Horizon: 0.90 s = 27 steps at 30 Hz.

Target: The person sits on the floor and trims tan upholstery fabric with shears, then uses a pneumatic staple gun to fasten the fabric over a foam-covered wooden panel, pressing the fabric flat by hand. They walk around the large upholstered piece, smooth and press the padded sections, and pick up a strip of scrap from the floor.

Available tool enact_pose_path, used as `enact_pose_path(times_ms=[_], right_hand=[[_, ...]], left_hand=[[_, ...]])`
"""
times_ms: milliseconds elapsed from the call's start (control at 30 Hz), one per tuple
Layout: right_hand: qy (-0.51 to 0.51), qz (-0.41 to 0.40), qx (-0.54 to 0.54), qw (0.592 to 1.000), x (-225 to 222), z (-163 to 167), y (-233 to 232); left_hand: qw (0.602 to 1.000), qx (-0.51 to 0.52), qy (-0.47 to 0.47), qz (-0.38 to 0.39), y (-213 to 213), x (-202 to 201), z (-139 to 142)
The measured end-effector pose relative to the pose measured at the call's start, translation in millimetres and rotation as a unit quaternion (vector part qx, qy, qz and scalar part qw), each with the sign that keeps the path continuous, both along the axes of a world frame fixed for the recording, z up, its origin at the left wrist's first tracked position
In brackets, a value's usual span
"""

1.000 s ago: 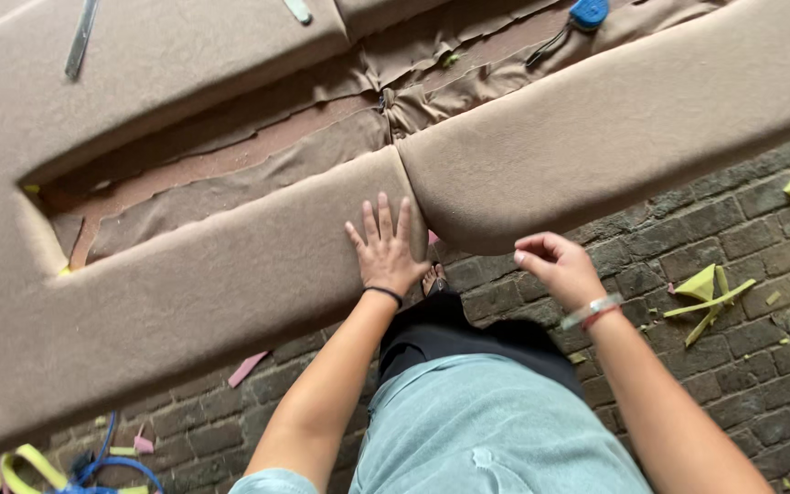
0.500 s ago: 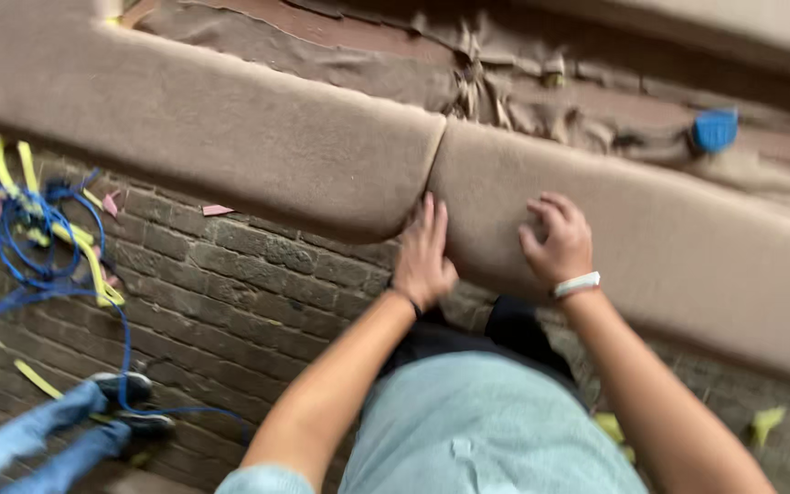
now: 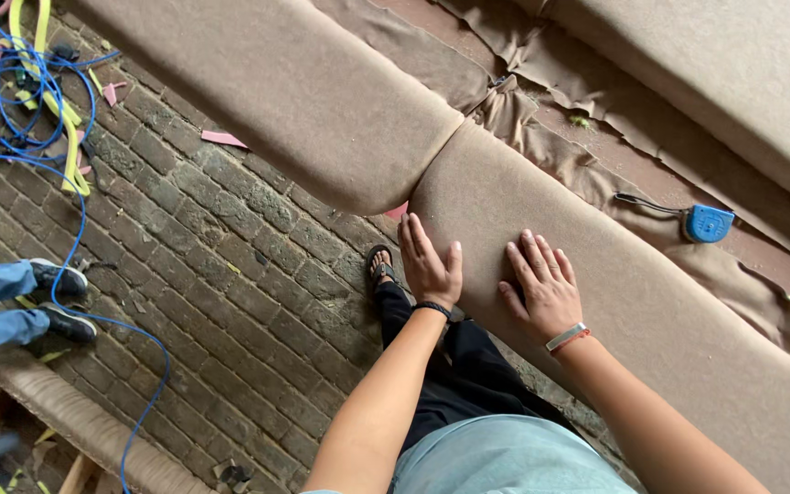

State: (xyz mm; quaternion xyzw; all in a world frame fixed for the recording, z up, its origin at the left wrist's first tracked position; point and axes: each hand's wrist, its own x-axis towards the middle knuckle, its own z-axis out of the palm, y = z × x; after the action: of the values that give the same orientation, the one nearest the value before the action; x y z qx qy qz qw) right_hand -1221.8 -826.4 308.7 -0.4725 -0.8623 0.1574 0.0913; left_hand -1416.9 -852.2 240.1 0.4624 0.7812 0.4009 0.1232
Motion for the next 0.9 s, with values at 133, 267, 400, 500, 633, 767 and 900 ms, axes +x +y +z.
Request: enact_pose_path(times_ms=[133, 267, 400, 500, 633, 767, 900], right_hand=[[-0.028, 0.009, 0.016, 0.999, -3.1, -2.5, -2.0], [-0.035, 0.01, 0.016, 0.999, -5.6, -2.1, -3.9], [-0.03, 0.009, 0.017, 0.999, -7.9, -0.7, -4.6], [-0.026, 0.009, 0.026, 0.999, -8.4, -0.6, -4.6], [-0.022, 0.01, 0.028, 0.999, -7.1, -2.1, -5.2], [-0.022, 0.006, 0.025, 0.999, -7.5, -4.3, -4.9], [-0.041, 0.006, 0.024, 0.999, -9.8, -3.9, -5.1]], left_hand=[[0.992, -0.008, -0.114, 0.047, 13.5, -18.6, -18.8], [0.928, -0.129, -0.329, 0.119, 22.3, -44.7, -48.8], [0.894, -0.006, -0.437, 0.102, 27.5, -55.3, -78.3], [0.856, -0.019, -0.499, 0.131, 44.7, -66.6, -90.4], [0.813, -0.045, -0.564, 0.135, 65.9, -88.3, -87.7], [0.783, -0.083, -0.609, 0.092, 61.6, -97.8, -82.4], [0.713, -0.15, -0.679, 0.093, 47.9, -96.0, -81.0]])
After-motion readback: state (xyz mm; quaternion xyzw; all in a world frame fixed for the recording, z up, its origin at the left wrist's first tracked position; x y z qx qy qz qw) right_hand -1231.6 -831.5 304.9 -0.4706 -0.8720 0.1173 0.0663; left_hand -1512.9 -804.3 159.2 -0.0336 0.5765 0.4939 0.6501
